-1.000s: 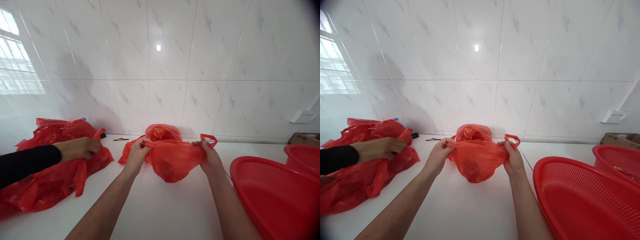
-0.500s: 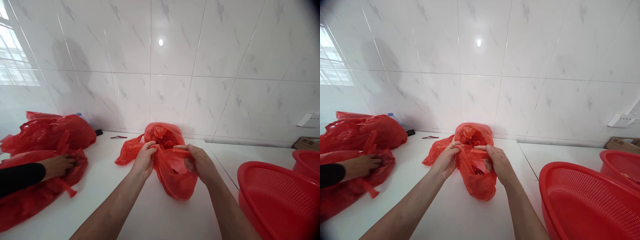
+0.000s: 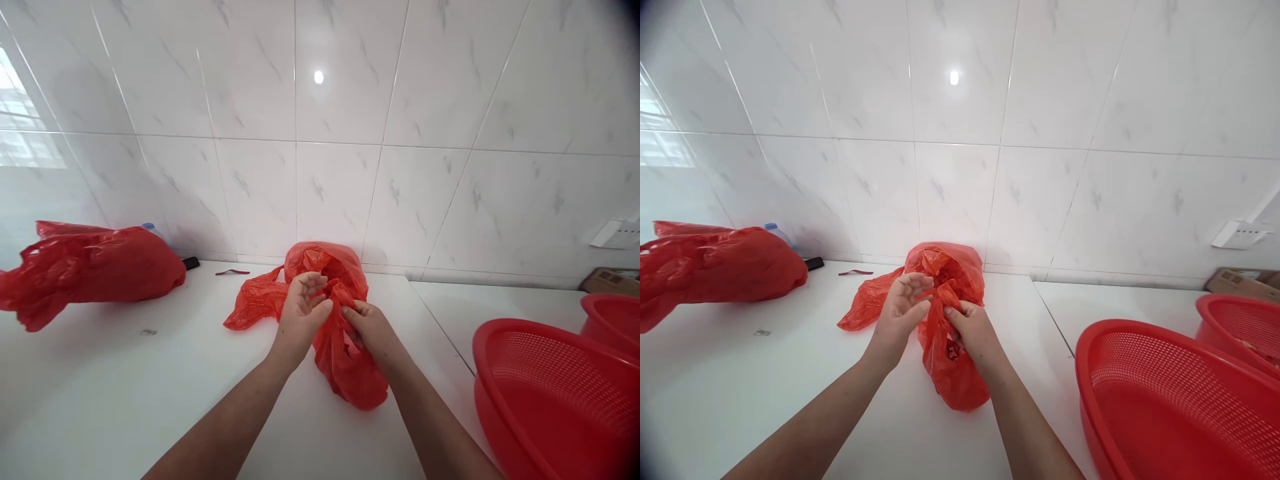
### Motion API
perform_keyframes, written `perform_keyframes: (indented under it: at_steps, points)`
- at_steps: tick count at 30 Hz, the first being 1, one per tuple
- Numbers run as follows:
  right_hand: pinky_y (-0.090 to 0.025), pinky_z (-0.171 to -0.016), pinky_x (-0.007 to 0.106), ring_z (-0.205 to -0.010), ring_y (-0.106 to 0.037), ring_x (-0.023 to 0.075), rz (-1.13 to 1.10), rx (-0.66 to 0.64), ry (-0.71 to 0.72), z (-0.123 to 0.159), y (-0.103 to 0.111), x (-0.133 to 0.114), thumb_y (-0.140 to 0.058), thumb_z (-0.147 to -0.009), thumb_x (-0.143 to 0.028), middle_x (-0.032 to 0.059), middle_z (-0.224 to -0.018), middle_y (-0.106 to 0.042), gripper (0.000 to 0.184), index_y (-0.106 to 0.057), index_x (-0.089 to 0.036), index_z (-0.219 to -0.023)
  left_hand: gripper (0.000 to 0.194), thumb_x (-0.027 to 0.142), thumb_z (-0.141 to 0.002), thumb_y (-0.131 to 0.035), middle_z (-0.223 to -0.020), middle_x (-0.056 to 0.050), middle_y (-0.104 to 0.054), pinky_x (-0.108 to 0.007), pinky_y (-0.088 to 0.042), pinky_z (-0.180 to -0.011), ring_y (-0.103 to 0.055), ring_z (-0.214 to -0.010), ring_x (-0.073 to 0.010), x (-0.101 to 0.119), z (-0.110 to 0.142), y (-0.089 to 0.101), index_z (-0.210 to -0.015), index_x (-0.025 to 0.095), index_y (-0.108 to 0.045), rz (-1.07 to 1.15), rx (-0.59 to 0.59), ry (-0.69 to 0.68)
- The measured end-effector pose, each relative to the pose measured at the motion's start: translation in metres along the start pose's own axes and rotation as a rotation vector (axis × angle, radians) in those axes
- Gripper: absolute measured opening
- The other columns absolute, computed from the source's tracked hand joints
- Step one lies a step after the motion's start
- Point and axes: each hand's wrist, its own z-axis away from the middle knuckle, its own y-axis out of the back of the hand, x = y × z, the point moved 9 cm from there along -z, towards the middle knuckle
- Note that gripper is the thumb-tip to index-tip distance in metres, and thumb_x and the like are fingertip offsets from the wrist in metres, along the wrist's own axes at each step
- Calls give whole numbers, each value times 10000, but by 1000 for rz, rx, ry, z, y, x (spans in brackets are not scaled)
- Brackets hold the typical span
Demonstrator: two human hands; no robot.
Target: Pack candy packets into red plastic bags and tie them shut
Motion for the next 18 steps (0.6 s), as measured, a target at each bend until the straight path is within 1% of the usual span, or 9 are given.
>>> perform_keyframes:
  at_steps: [2, 4, 5, 7, 9, 11, 14, 16, 18]
  points:
    - [-235, -409, 203, -413, -294, 55, -34, 23, 6, -2, 6, 1, -594, -804, -445, -81, -492, -406, 310, -461, -203, -663, 359, 210, -743, -663, -1178, -47, -534, -380, -414, -965, -482, -1152, -228, 4, 2, -2, -1080, 271, -555, -315, -42, -112]
    - [-239, -406, 196, -415, -296, 55, -65, 14, -7, -2, 6, 3, -595, -807, -444, -82, -496, -410, 288, -486, -203, -692, 352, 181, -725, -683, -1125, -49, -532, -375, -432, -919, -495, -1091, -232, 2, 5, -11, -1054, 284, -612, -548, -143, -198]
    - [-241, -405, 193, -416, -303, 56, -85, 6, -15, -2, 6, 5, -592, -809, -448, -80, -501, -419, 278, -503, -203, -714, 310, 153, -735, -658, -1076, -49, -537, -368, -443, -884, -504, -1047, -228, -1, 6, -14, -1015, 283, -637, -623, -182, -228]
    - [-228, -398, 189, -413, -311, 56, -134, -5, -23, -3, 5, 6, -585, -814, -461, -74, -504, -443, 276, -516, -205, -740, 213, 108, -767, -578, -951, -44, -543, -357, -450, -820, -519, -946, -214, -8, 5, -15, -892, 262, -657, -702, -195, -242]
    - [-205, -393, 189, -398, -304, 52, -209, -13, -13, -3, 7, 7, -578, -822, -459, -68, -505, -475, 269, -511, -208, -755, 144, 117, -787, -543, -904, -40, -547, -355, -444, -807, -527, -906, -207, -15, 3, -8, -788, 238, -621, -668, -148, -179]
    - [-173, -393, 195, -385, -283, 47, -279, -47, -5, -4, 8, 8, -567, -832, -442, -60, -519, -514, 235, -527, -211, -806, 75, 178, -806, -558, -1029, -51, -568, -361, -431, -862, -531, -996, -216, -26, 2, -3, -752, 224, -582, -513, -127, -54]
    - [-140, -406, 209, -380, -247, 44, -299, -182, -32, -1, 1, 10, -521, -852, -429, -45, -540, -535, 236, -569, -203, -901, 107, 272, -828, -570, -1224, -61, -552, -362, -411, -930, -497, -1151, -237, -41, 7, -10, -742, 210, -555, -198, -229, 139]
    - [-134, -415, 222, -380, -240, 52, -284, -291, -71, 3, -6, 13, -449, -863, -486, -36, -520, -510, 333, -586, -183, -876, 143, 318, -831, -573, -1137, -65, -607, -344, -430, -890, -534, -1100, -230, -48, 11, -17, -750, 205, -540, -46, -309, 221]
    - [-143, -425, 232, -381, -231, 61, -258, -335, -82, 6, -8, 13, -378, -865, -550, -39, -486, -464, 438, -588, -171, -795, 180, 350, -819, -585, -906, -42, -642, -300, -452, -766, -589, -887, -191, -54, 14, -21, -748, 198, -520, 3, -342, 274]
